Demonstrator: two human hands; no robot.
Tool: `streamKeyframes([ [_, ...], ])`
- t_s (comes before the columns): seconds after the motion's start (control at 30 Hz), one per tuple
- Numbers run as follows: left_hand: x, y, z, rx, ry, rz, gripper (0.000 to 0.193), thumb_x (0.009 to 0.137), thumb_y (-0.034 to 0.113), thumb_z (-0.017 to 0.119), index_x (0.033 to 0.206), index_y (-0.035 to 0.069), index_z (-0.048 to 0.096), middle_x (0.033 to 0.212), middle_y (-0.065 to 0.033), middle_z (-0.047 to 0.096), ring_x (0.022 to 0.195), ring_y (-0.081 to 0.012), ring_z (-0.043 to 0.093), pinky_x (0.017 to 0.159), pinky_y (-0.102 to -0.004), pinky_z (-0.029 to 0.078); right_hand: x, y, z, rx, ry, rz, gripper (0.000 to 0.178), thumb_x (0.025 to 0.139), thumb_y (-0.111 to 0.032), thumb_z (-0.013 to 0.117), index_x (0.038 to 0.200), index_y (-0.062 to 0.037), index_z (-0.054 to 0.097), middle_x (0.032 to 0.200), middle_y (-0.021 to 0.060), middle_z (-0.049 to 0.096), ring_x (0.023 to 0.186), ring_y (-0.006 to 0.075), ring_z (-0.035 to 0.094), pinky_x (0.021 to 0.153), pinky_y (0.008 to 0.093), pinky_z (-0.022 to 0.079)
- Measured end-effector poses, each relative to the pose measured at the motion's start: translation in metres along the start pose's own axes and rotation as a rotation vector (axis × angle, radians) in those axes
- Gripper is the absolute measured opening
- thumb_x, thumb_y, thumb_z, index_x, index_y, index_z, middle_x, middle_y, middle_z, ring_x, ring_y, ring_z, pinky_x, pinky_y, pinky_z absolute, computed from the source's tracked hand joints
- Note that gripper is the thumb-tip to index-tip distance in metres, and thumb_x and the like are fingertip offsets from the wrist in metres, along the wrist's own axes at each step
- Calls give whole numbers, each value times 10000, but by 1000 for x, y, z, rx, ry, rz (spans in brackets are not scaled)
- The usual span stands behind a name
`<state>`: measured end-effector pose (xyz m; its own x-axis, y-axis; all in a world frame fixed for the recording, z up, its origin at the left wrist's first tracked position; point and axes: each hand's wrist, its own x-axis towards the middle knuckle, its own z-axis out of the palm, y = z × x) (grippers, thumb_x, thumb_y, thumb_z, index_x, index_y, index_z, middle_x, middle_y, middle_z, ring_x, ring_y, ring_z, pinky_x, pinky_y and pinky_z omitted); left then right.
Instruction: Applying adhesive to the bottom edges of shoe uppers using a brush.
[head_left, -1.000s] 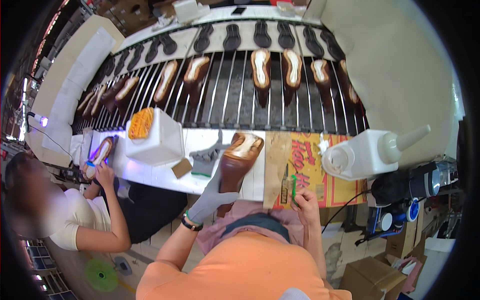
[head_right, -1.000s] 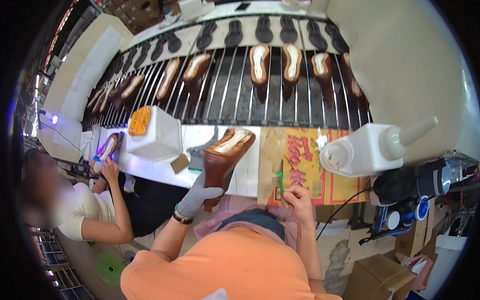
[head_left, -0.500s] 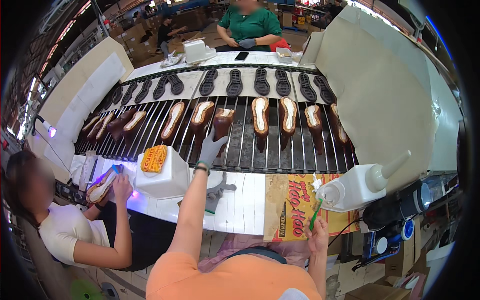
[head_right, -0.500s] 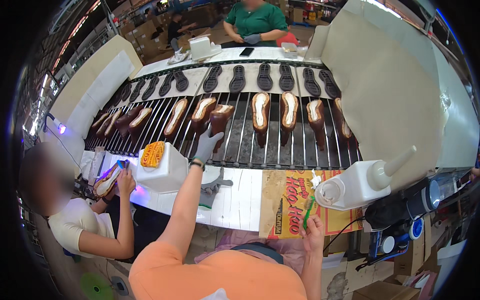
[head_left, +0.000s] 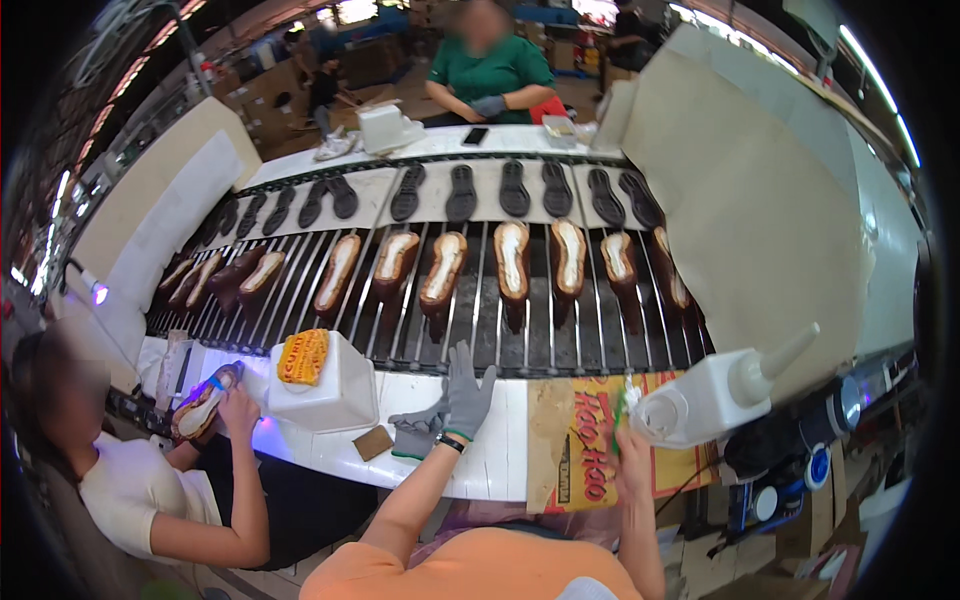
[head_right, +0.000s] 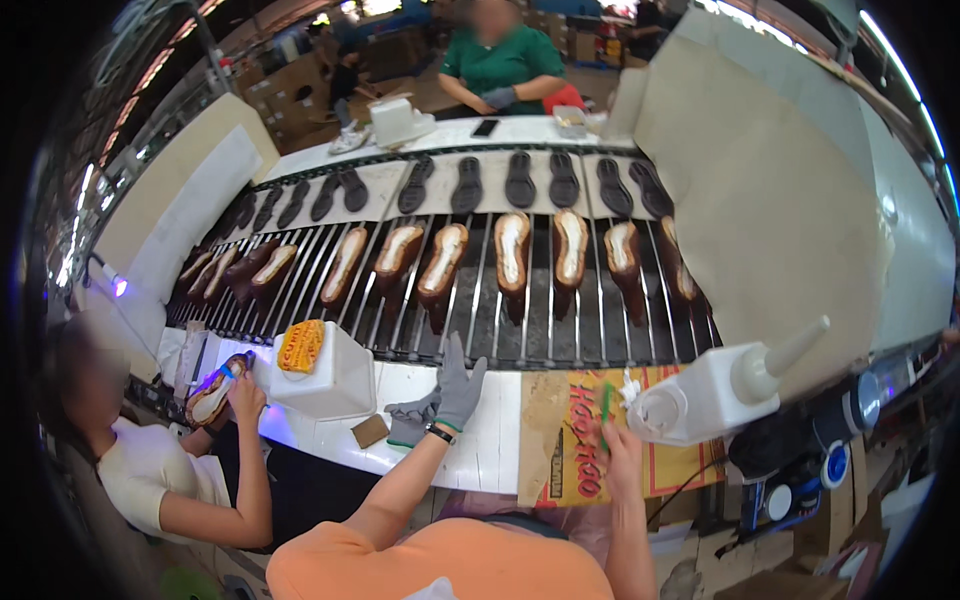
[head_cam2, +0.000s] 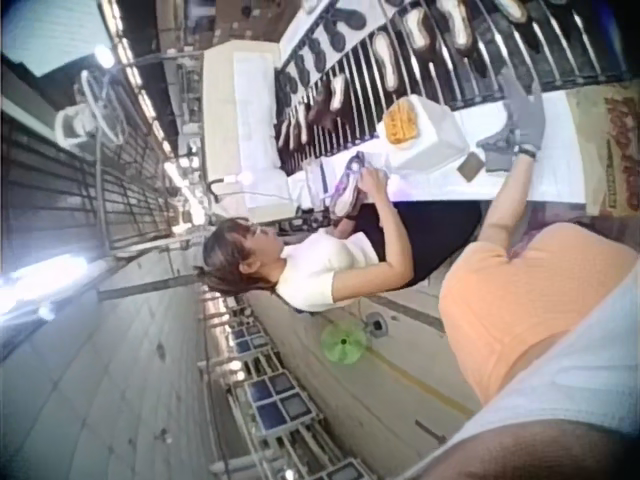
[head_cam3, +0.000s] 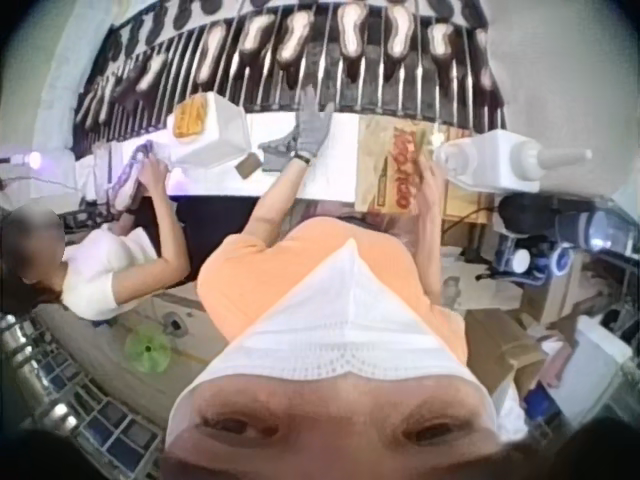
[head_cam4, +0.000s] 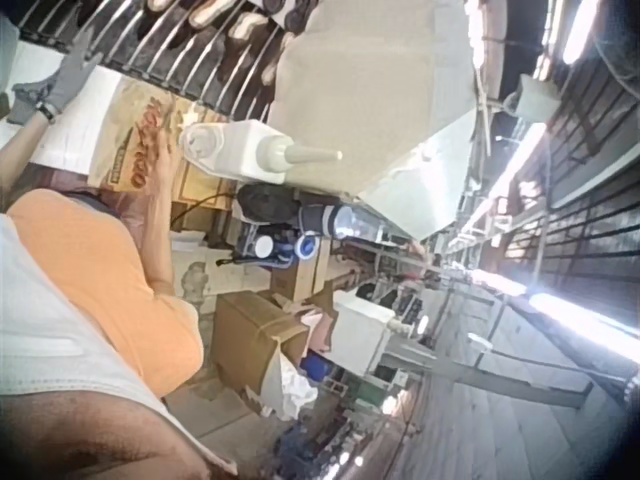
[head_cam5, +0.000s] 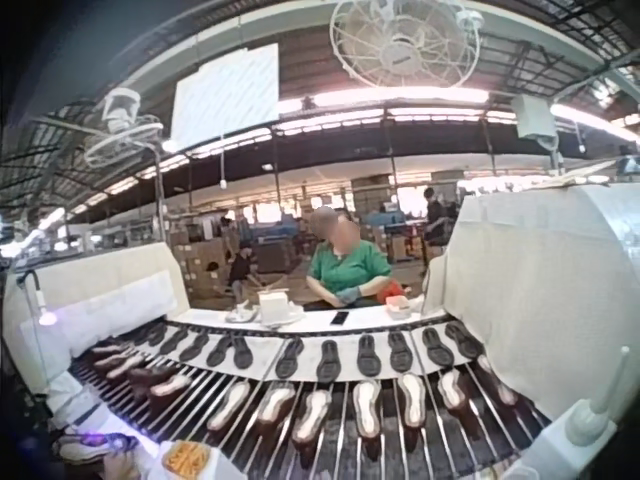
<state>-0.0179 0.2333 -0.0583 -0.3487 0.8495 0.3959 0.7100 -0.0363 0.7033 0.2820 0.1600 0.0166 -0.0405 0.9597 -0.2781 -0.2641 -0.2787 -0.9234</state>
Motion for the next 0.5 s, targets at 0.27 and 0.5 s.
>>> streamKeyframes([
  [0.27,-27,24,15,-253,-185,112,352,893,130,593,1236,50,597,1302,-210,551,1280,-333,467,1038,-379,385,129,-49,43,-549,14,-352,272,851,-266,683,771,-8,718,655,14,658,608,71,569,571,248,426],
  [0.5,24,8,30,-405,-46,-29,278,934,138,539,1165,-2,606,1241,-199,591,1257,-344,486,1043,-389,372,248,-34,76,-1129,260,-340,302,759,-333,750,914,-76,727,832,201,679,835,381,657,741,466,512],
])
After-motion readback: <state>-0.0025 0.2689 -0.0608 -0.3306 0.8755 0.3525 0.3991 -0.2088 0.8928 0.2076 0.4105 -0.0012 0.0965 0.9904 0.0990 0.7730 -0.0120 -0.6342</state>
